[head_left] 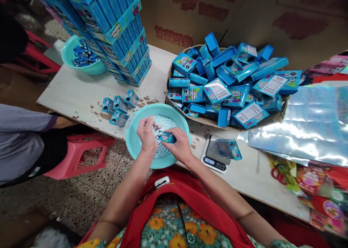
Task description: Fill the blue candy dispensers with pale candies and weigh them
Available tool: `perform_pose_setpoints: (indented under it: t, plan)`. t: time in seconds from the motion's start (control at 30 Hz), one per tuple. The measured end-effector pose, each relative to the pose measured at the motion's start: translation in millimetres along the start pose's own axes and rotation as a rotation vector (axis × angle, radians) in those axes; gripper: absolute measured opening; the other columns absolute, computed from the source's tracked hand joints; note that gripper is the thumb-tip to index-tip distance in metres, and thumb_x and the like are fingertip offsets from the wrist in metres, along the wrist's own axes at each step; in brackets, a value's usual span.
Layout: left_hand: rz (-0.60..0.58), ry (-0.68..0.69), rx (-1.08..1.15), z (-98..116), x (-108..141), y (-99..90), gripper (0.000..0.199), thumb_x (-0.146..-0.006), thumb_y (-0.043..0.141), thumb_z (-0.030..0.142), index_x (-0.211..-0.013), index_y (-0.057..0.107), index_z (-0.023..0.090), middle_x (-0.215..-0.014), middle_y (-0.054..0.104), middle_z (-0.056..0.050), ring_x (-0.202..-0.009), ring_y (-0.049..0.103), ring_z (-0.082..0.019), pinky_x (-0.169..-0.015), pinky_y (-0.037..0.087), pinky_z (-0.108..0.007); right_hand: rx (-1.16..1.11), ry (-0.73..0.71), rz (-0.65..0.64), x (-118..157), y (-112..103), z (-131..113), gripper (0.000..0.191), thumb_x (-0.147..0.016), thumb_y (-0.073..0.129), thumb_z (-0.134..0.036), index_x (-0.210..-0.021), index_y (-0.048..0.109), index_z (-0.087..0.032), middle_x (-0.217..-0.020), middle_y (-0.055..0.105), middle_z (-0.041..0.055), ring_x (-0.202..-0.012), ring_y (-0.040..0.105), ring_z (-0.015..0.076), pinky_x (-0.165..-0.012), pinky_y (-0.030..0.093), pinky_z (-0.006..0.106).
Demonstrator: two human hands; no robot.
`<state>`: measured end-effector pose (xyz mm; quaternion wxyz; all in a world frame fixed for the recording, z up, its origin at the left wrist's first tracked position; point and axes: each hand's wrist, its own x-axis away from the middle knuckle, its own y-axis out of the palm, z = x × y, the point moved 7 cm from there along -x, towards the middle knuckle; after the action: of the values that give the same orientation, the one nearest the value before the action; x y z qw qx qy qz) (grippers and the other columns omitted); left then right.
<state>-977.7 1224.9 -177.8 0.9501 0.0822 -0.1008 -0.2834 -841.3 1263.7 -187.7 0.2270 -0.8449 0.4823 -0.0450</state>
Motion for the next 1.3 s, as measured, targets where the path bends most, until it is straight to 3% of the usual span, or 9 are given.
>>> perform_pose_setpoints:
  t: [0.13,0.37,0.57,0.73,0.87,1.03,1.1,1.17,1.3]
  plan:
    - [0.0,0.009,0.025,2.3,-1.1,1.6,0.026,-0.08,0.063,0.041,-0.076,0.05,0.018,-0.061,0.049,0.004,-0.052,0.048,-0.008,-0.051,0.042,-0.021,-0.032,-0.012,0.003,-0.1,2.3,-4.5,0.031,-0.069,0.077,-0.027,-0.097,0.065,-0.023,-0.095,0.066,0.0035,-0.094,0.06,0.0223,-0.084,0.044,0.036]
    - [-0.086,-0.084,0.098,10.3,2.0,6.5,0.027,-0.082,0.063,0.039,-0.073,0.047,0.018,-0.051,0.037,0.007,-0.04,0.031,-0.005,-0.036,0.02,-0.019,-0.218,-0.017,0.009,1.5,3.7,-0.4,0.033,-0.068,0.078,-0.026,-0.098,0.066,-0.022,-0.094,0.065,0.0032,-0.092,0.06,0.02,-0.085,0.046,0.034]
    - [-0.145,-0.049,0.114,24.2,3.2,9.2,0.027,-0.081,0.064,0.038,-0.073,0.049,0.018,-0.047,0.031,0.009,-0.039,0.035,-0.005,-0.04,0.028,-0.018,-0.363,0.094,0.059,6.7,0.0,14.6,0.034,-0.067,0.078,-0.032,-0.097,0.067,-0.022,-0.094,0.063,0.0024,-0.09,0.06,0.0188,-0.084,0.048,0.033]
    - [-0.119,0.024,-0.051,9.9,8.4,9.7,0.027,-0.08,0.064,0.04,-0.073,0.05,0.017,-0.044,0.033,0.009,-0.047,0.05,-0.009,-0.054,0.042,-0.021,-0.394,0.096,0.073,7.8,3.2,18.6,0.034,-0.066,0.079,-0.029,-0.097,0.067,-0.022,-0.093,0.064,0.0025,-0.092,0.06,0.0192,-0.085,0.047,0.033]
    - [-0.08,0.03,-0.044,8.6,11.2,12.0,0.029,-0.076,0.067,0.039,-0.072,0.048,0.017,-0.048,0.034,0.009,-0.039,0.034,-0.004,-0.04,0.028,-0.018,-0.37,0.108,0.093,9.5,5.2,20.4,0.036,-0.064,0.08,-0.025,-0.097,0.067,-0.022,-0.093,0.064,0.0022,-0.092,0.06,0.0187,-0.085,0.047,0.032]
    - [-0.183,-0.094,0.035,13.4,0.5,13.9,0.026,-0.073,0.07,0.032,-0.075,0.049,0.016,-0.047,0.031,0.01,-0.038,0.025,-0.003,-0.037,0.018,-0.016,-0.422,0.102,0.102,21.8,-6.4,23.6,0.04,-0.061,0.083,-0.027,-0.097,0.067,-0.02,-0.093,0.064,0.0023,-0.091,0.061,0.0168,-0.085,0.048,0.029]
    - [-0.164,-0.17,0.036,0.5,-8.3,3.8,0.026,-0.069,0.07,0.031,-0.076,0.049,0.017,-0.05,0.038,0.009,-0.041,0.033,-0.004,-0.039,0.025,-0.016,-0.456,0.11,0.115,33.0,-21.4,24.6,0.041,-0.061,0.083,-0.03,-0.097,0.068,-0.021,-0.095,0.065,0.0021,-0.092,0.061,0.0162,-0.086,0.048,0.029]
    - [-0.165,-0.316,-0.122,-28.4,-11.7,-10.1,0.029,-0.061,0.072,0.029,-0.073,0.049,0.016,-0.055,0.047,0.006,-0.045,0.041,-0.005,-0.04,0.029,-0.016,-0.473,0.125,0.14,49.1,-42.0,26.3,0.04,-0.061,0.083,-0.032,-0.097,0.068,-0.022,-0.097,0.065,0.0017,-0.093,0.061,0.0162,-0.088,0.048,0.029]
    - [-0.428,-0.602,-0.677,-92.4,5.8,-35.2,0.037,-0.052,0.075,0.036,-0.075,0.058,0.013,-0.057,0.053,0.002,-0.041,0.04,-0.006,-0.037,0.023,-0.017,-0.486,0.185,0.186,94.4,-86.0,40.2,0.039,-0.062,0.082,-0.033,-0.097,0.068,-0.023,-0.098,0.065,0.0023,-0.095,0.061,0.0173,-0.089,0.048,0.032]
